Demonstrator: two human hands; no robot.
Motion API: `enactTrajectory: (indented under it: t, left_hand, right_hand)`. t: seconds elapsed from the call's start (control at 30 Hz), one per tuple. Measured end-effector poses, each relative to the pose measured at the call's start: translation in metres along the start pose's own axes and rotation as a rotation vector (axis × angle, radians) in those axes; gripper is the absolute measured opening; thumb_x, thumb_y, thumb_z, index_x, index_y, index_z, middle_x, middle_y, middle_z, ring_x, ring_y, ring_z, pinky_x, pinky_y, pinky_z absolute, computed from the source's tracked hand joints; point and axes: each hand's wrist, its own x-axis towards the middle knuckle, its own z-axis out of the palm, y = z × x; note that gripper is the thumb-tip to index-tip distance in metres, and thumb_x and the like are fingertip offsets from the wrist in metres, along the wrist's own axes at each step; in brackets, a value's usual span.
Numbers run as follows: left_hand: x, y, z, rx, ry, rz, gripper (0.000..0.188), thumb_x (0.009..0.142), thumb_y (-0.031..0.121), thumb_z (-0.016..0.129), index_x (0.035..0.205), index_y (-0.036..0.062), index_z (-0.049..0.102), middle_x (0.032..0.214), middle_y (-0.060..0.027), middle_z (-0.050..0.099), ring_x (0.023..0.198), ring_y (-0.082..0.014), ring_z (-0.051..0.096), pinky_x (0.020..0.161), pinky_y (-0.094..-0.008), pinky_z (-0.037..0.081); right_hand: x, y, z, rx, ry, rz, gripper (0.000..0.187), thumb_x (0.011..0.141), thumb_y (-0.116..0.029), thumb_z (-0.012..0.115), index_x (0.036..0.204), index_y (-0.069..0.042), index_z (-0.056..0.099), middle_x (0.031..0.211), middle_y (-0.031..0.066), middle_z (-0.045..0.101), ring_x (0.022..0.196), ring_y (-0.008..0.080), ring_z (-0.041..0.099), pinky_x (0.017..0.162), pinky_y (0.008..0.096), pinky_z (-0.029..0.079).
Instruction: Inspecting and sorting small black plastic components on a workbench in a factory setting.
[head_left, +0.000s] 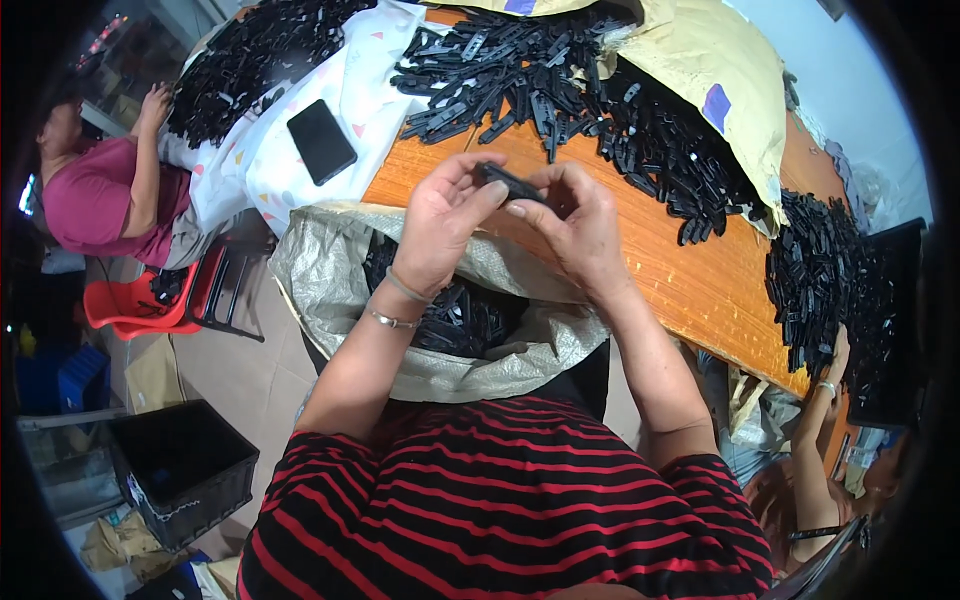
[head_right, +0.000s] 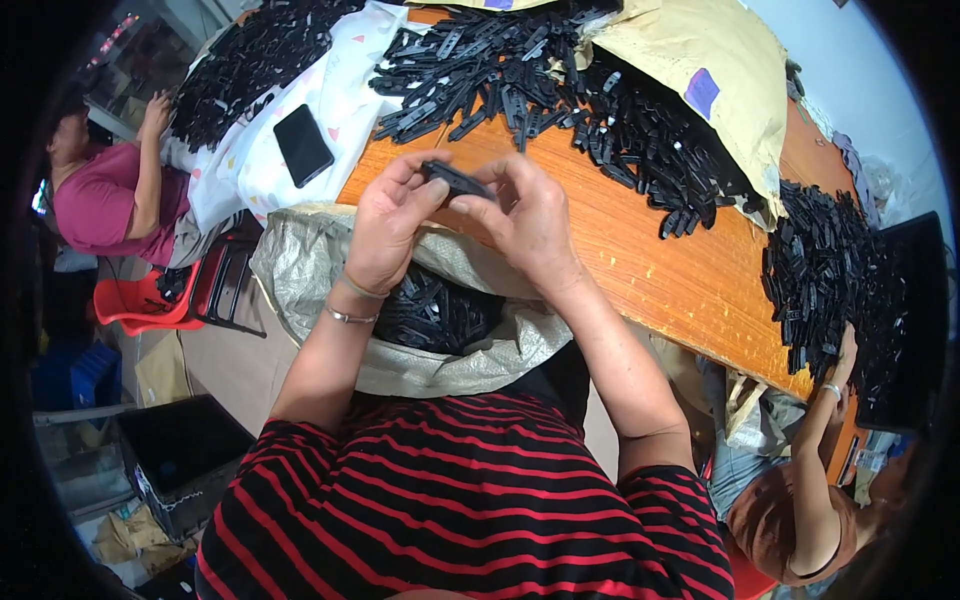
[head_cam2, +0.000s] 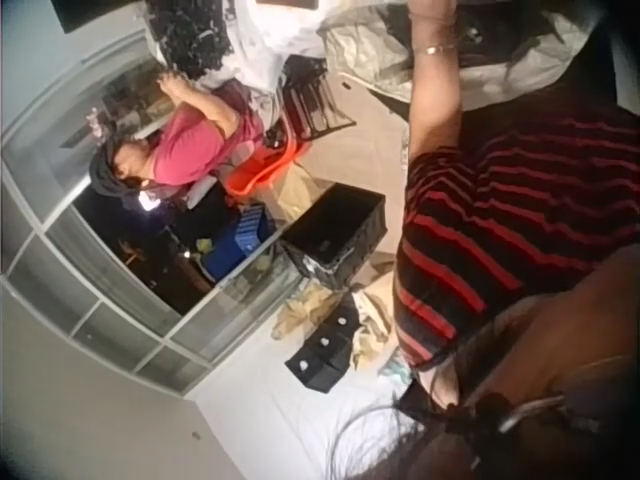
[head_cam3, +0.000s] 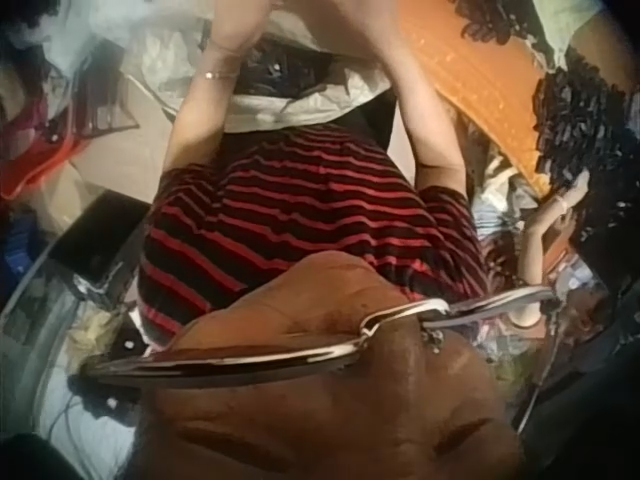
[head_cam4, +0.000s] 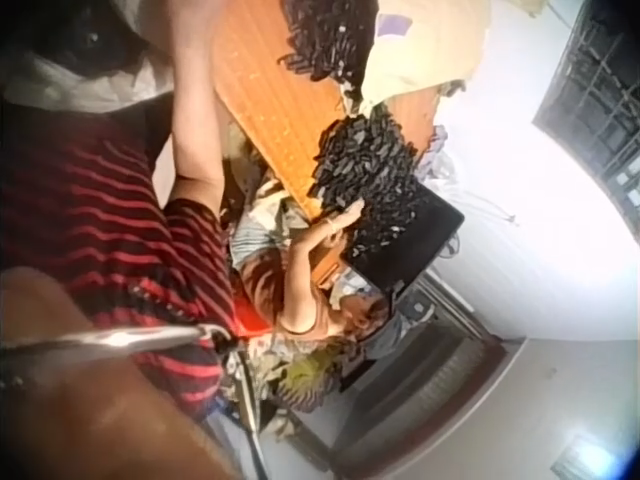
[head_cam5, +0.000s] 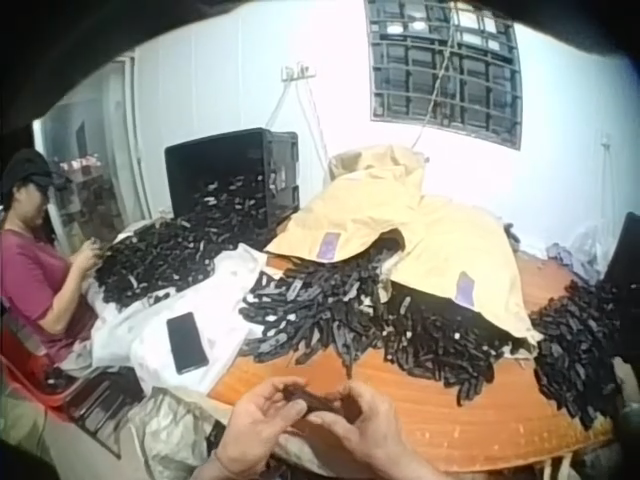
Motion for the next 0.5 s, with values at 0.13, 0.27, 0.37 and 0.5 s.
enactTrajectory:
  t: [0.13, 0.27, 0.37, 0.5]
  left_hand:
    - [-0.013, 0.008, -0.012, 0.111, 0.051, -0.092, 0.020, 0.091, 0.002, 0.060, 0.110, -0.0010, 0.058, 0.093, 0.0000, 0.061, 0.084, -0.0052, 0.057, 0.074, -0.0189, 0.046]
    - [-0.032, 0.041, -0.032, 0.430, -0.147, -0.233, 0.014, 0.087, 0.000, 0.061, 0.101, 0.0003, 0.063, 0.087, 0.0022, 0.060, 0.076, -0.0031, 0.053, 0.068, -0.0179, 0.042]
    - [-0.043, 0.061, -0.046, 0.681, -0.294, -0.365, 0.015, 0.083, -0.002, 0.063, 0.097, 0.0011, 0.066, 0.088, 0.0020, 0.062, 0.077, -0.0033, 0.053, 0.069, -0.0184, 0.042]
    - [-0.029, 0.069, -0.051, 0.797, -0.399, -0.236, 0.021, 0.081, -0.002, 0.067, 0.101, 0.0009, 0.068, 0.091, 0.0001, 0.065, 0.078, -0.0057, 0.054, 0.071, -0.0210, 0.044]
  right_hand:
    - [-0.013, -0.003, 0.008, 0.138, -0.169, 0.125, 0.025, 0.079, -0.019, 0.079, 0.088, -0.003, 0.062, 0.073, -0.0027, 0.058, 0.066, 0.0038, 0.050, 0.056, 0.0222, 0.040]
    - [-0.019, 0.001, -0.009, 0.190, -0.414, 0.120, 0.022, 0.083, -0.020, 0.076, 0.090, -0.004, 0.063, 0.075, -0.0024, 0.059, 0.066, 0.0055, 0.054, 0.058, 0.0213, 0.043]
    - [-0.015, 0.053, -0.040, 0.049, -0.261, 0.156, 0.018, 0.086, -0.017, 0.072, 0.092, -0.002, 0.065, 0.082, 0.0025, 0.066, 0.071, 0.0075, 0.061, 0.063, 0.0242, 0.050]
    - [0.006, 0.065, -0.090, -0.765, 0.012, 0.019, 0.016, 0.082, -0.016, 0.071, 0.091, -0.003, 0.067, 0.090, 0.0145, 0.063, 0.074, 0.0324, 0.066, 0.068, 0.0405, 0.053]
